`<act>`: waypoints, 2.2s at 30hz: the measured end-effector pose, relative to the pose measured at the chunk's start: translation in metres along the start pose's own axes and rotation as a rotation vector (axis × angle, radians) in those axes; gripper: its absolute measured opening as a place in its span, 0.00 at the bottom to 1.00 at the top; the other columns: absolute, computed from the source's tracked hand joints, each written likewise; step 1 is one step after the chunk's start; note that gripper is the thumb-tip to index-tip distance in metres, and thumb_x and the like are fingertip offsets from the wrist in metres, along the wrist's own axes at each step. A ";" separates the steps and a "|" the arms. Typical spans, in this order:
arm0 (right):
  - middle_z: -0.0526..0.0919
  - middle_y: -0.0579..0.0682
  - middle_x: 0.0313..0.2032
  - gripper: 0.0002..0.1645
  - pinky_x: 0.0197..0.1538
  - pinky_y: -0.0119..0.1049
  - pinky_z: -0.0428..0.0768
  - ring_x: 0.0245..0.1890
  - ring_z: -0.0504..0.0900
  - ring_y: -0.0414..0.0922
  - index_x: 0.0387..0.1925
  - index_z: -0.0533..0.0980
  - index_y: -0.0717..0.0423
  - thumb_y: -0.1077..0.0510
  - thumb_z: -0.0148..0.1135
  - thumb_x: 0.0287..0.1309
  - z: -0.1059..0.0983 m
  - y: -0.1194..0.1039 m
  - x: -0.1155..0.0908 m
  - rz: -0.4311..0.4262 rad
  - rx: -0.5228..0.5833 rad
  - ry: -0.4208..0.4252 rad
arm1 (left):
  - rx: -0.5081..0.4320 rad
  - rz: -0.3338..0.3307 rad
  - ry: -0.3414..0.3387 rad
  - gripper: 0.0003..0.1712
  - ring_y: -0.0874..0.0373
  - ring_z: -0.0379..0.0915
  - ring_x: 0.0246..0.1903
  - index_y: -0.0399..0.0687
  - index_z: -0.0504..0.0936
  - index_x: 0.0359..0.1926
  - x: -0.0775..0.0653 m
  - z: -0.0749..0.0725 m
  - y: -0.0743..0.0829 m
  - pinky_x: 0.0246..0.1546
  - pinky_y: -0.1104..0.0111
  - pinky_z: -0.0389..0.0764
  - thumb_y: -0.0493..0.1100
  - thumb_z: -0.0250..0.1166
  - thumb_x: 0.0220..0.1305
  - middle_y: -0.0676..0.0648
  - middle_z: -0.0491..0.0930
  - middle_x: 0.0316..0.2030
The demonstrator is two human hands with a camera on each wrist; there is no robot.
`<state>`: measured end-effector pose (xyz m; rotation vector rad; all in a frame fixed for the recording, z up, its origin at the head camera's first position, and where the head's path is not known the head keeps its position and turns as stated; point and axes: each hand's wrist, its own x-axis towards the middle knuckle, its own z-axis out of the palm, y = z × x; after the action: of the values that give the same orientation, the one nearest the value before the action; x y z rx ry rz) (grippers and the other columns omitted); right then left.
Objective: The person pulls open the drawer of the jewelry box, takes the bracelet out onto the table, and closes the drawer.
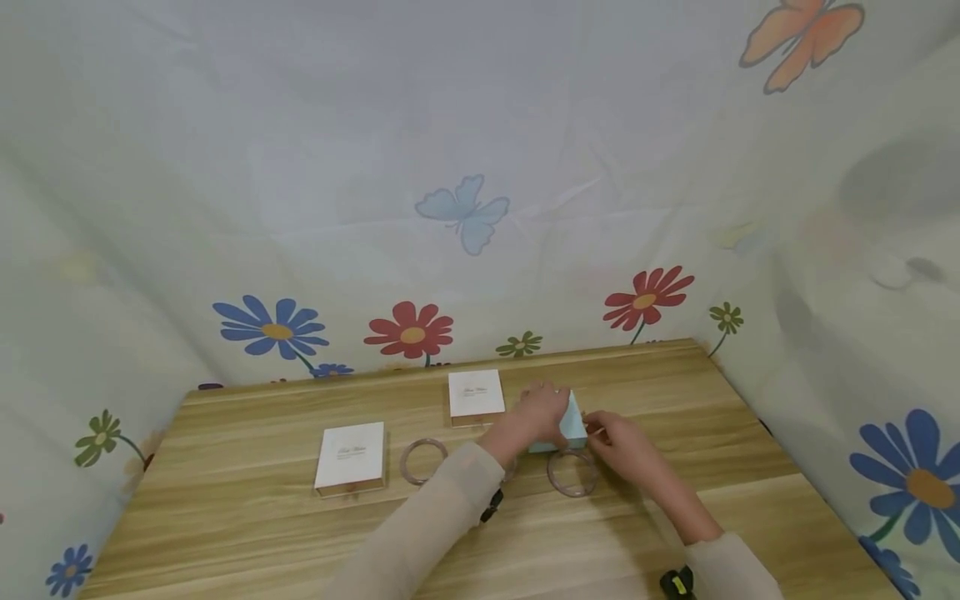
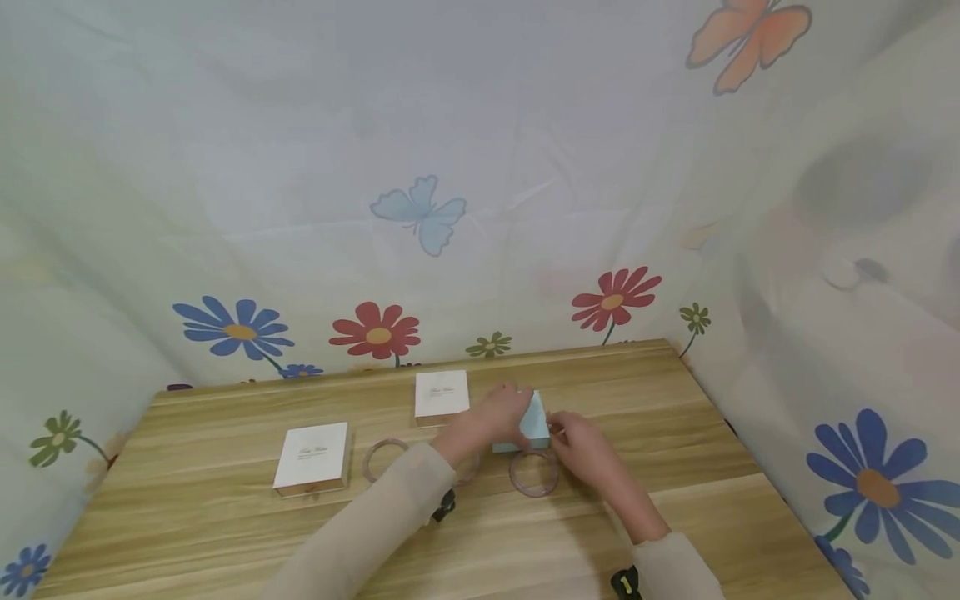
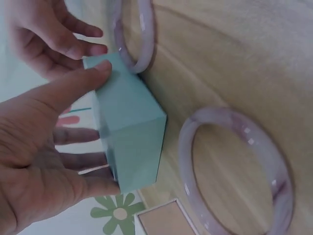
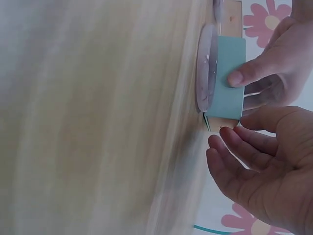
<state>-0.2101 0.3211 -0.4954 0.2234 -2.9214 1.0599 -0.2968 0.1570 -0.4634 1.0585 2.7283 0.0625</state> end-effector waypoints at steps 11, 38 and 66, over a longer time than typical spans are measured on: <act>0.85 0.62 0.45 0.14 0.47 0.44 0.84 0.46 0.85 0.55 0.51 0.78 0.73 0.66 0.58 0.69 0.004 0.001 0.019 0.133 0.217 0.010 | -0.047 0.048 -0.012 0.37 0.56 0.74 0.43 0.44 0.79 0.56 0.004 -0.006 -0.008 0.46 0.64 0.76 0.57 0.81 0.50 0.50 0.81 0.42; 0.87 0.55 0.39 0.12 0.43 0.44 0.83 0.39 0.84 0.48 0.44 0.82 0.65 0.70 0.61 0.58 0.001 -0.001 -0.006 -0.041 -0.055 0.006 | -0.103 0.070 -0.063 0.45 0.58 0.73 0.46 0.43 0.73 0.66 0.000 -0.009 -0.013 0.45 0.70 0.78 0.56 0.80 0.52 0.47 0.78 0.51; 0.85 0.52 0.42 0.10 0.44 0.41 0.83 0.40 0.83 0.45 0.44 0.82 0.61 0.70 0.61 0.62 -0.001 -0.012 -0.019 -0.036 -0.037 -0.036 | 0.081 0.041 -0.064 0.41 0.43 0.65 0.69 0.51 0.69 0.73 -0.007 -0.006 -0.022 0.68 0.52 0.68 0.68 0.61 0.68 0.41 0.66 0.72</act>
<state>-0.1899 0.3154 -0.4886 0.2964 -2.9544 1.0059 -0.3080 0.1364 -0.4589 1.1176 2.6730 -0.0740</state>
